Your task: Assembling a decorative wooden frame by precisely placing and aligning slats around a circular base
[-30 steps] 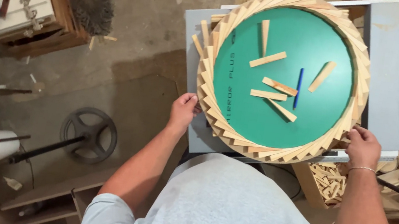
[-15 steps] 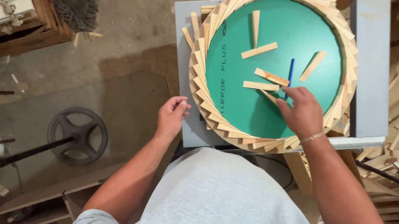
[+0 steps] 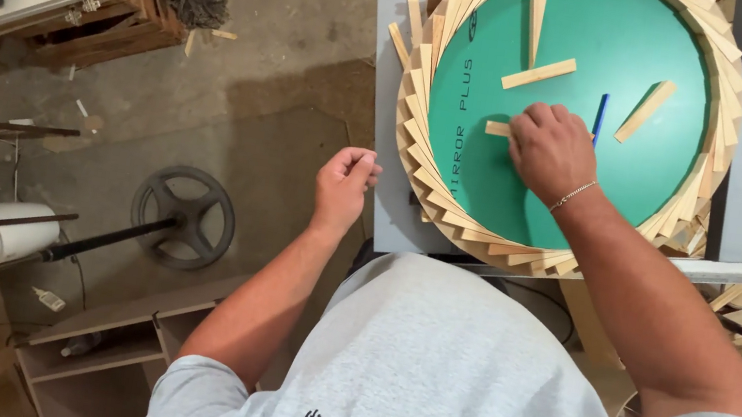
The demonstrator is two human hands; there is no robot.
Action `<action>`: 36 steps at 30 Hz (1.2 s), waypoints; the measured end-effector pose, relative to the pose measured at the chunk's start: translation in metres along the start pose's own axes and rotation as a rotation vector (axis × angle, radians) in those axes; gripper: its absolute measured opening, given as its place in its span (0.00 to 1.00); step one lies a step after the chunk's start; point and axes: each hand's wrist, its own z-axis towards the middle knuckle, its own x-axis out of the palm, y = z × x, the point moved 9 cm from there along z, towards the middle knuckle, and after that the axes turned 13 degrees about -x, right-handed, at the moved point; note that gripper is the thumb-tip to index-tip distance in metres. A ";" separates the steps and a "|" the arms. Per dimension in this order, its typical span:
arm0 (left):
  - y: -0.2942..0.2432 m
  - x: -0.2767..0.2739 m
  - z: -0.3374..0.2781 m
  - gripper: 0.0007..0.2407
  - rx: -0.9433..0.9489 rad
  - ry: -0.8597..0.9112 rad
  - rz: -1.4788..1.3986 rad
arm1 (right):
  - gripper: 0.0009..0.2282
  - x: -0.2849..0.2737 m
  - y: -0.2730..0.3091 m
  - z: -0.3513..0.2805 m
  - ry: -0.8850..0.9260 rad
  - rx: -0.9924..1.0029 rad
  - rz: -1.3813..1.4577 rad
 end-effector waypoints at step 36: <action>-0.008 0.023 -0.076 0.09 0.431 0.105 0.802 | 0.14 -0.037 0.099 -0.012 0.278 0.920 1.382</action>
